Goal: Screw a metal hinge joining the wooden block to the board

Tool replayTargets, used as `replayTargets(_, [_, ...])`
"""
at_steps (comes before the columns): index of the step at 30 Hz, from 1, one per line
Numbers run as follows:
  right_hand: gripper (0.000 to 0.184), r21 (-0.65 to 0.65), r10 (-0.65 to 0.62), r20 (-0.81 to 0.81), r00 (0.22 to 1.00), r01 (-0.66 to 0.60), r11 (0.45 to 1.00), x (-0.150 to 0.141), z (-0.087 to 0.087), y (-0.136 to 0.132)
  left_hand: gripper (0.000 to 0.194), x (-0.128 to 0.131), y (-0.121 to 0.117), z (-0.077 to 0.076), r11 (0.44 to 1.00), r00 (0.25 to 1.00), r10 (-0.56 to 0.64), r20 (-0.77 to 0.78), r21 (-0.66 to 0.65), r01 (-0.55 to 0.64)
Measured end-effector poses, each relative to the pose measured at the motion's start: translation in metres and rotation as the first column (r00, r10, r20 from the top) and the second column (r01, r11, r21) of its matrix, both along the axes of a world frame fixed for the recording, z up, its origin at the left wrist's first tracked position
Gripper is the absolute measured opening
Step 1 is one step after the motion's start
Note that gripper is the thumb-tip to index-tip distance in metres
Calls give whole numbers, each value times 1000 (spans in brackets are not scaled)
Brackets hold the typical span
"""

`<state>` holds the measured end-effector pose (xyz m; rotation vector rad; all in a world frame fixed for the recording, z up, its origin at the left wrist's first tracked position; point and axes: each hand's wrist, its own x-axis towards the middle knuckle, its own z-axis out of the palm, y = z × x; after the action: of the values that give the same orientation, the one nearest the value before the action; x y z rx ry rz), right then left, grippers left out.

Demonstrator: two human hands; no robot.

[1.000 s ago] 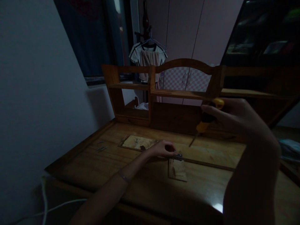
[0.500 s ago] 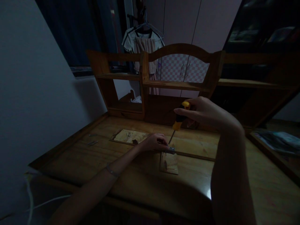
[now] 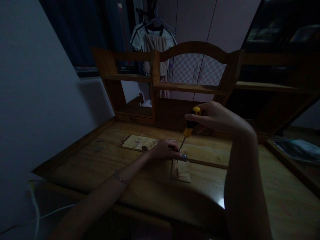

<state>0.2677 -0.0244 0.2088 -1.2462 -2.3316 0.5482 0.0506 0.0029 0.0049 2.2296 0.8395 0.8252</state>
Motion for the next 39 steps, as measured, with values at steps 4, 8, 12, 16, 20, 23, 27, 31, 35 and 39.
replayTargets(4, [37, -14, 7, 26, 1000, -7, 1000, 2, 1, -2, 34, 0, 2, -2, 1000, 1000, -3, 22, -17, 4])
replayTargets(8, [37, 24, 7, 64, 998, -8, 1000, 3, 3, -3, 34, 1, 2, -1, 999, 999, -11, 41, -39, 13])
replayTargets(12, [38, 50, -8, 96, 995, 4, 999, 1, 4, -6, 34, 1, 1, 1, 999, 999, -24, 40, -47, 26])
replayTargets(16, [43, 134, -66, 110, 992, 51, 990, -7, 5, -9, 35, 1, 0, 1, 1000, 1000, 4, 29, -15, -4])
replayTargets(20, [49, 317, -164, 110, 980, 121, 941, -17, 2, -8, 38, 1, -3, 3, 999, 999, 42, -15, -5, -42])
replayTargets(23, [51, 387, -197, 116, 974, 138, 912, -21, -2, -5, 38, 1, -4, 6, 998, 998, 50, -38, -22, -51])
replayTargets(27, [36, 339, -48, 66, 997, 23, 941, -23, -5, -3, 35, 2, -4, 5, 1000, 1000, 25, -13, -5, -25])
replayTargets(31, [26, 219, 62, 45, 997, -70, 973, -24, -3, -5, 36, 2, -3, 1, 999, 999, 45, 4, 11, -45])
replayTargets(35, [21, 177, 51, 83, 995, -65, 982, -24, 0, -7, 35, 1, -3, 1, 999, 999, 29, 19, 16, -29])
replayTargets(39, [23, 243, -37, 126, 991, 6, 970, -22, 0, -8, 34, 2, -2, 2, 1000, 1000, 27, -1, -6, -27])
